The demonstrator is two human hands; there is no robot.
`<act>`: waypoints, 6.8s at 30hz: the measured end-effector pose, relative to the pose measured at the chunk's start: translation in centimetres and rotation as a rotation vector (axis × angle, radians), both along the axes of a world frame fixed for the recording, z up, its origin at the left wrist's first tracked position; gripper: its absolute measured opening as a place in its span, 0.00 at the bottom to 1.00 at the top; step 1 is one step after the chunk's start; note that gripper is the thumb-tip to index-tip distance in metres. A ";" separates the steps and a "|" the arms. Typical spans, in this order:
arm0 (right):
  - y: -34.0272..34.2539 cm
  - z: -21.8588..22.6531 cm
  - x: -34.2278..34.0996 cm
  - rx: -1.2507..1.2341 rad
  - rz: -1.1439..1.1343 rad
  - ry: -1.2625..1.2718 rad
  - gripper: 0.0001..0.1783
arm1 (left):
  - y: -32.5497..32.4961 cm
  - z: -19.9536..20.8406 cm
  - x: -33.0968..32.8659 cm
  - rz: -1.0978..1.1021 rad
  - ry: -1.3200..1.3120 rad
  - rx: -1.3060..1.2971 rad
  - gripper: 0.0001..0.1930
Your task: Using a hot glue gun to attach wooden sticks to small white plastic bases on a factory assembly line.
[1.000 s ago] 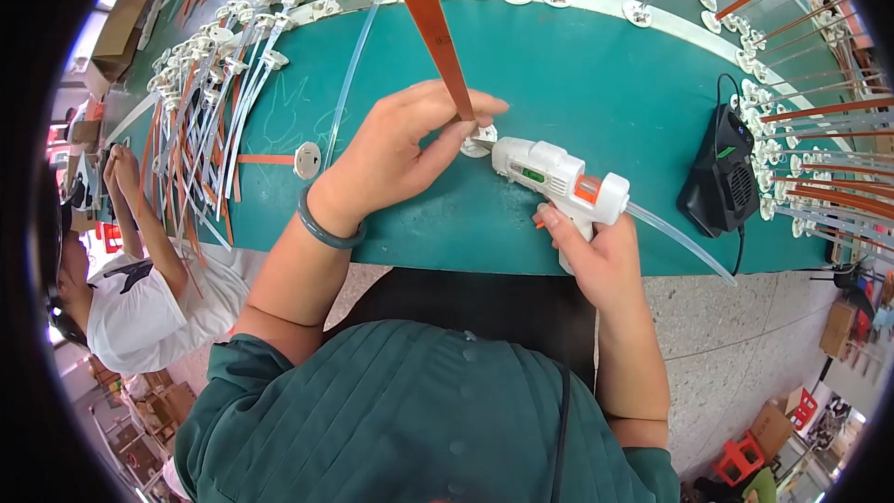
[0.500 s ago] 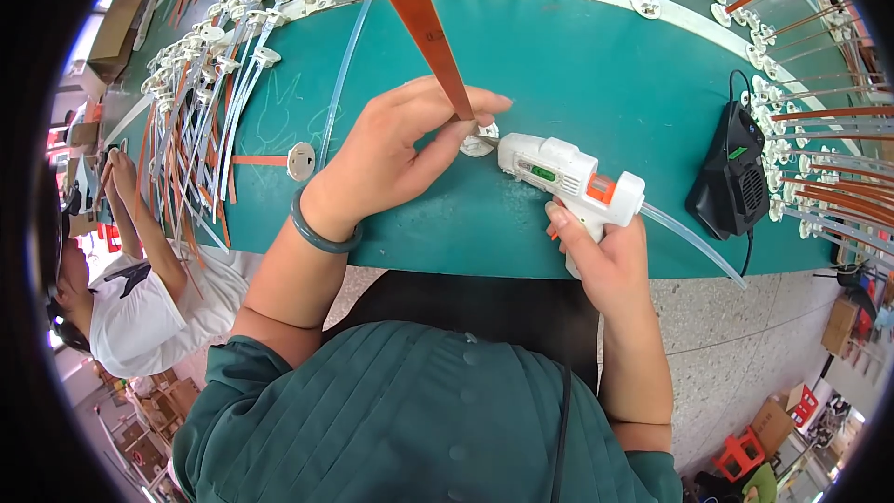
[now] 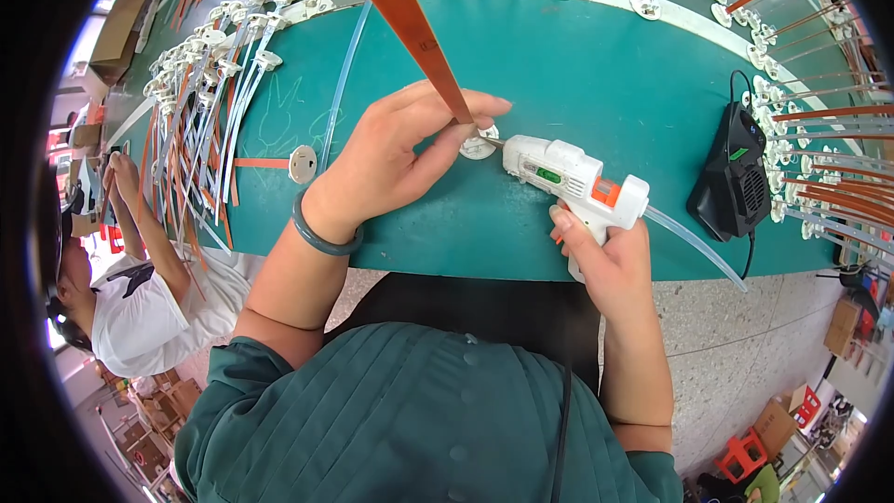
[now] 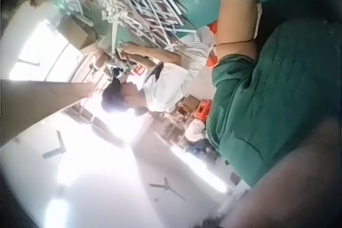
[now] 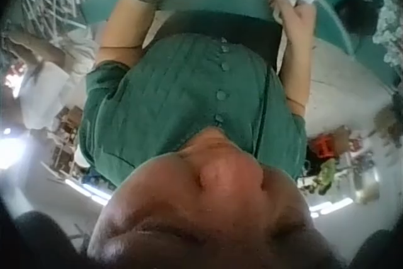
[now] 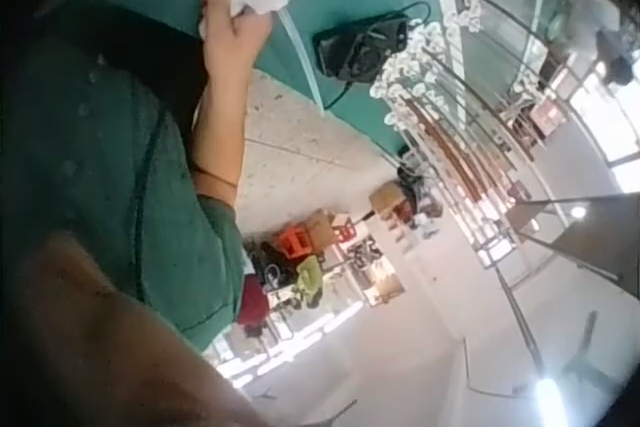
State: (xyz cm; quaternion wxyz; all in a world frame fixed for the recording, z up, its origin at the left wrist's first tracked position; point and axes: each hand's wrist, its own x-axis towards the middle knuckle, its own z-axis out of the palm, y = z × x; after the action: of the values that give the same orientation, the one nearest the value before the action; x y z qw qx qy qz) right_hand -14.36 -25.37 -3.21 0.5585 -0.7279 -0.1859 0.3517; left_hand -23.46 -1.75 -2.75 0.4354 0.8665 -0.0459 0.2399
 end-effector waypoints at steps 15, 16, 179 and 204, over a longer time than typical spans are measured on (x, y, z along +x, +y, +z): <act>-3.6 -2.7 1.7 0.628 -0.272 0.224 0.20 | -0.1 2.2 11.3 0.217 -0.162 0.115 0.15; -3.5 -2.7 1.6 0.633 -0.263 0.223 0.20 | -0.1 1.5 13.2 0.259 -0.197 0.116 0.15; 2.4 -0.2 0.3 0.085 0.024 0.014 0.13 | 2.2 1.1 0.3 0.005 -0.068 -0.052 0.08; -5.5 -3.7 3.2 0.864 -0.258 0.384 0.17 | -5.2 0.6 22.4 0.088 -0.142 -0.106 0.08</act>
State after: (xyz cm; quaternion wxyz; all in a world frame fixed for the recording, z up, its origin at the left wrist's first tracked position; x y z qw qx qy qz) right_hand -11.20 -30.88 -6.94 0.8727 -0.3687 -0.1166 0.2981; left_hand -1.04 -6.94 -2.14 0.4651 0.8244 -0.0256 0.3216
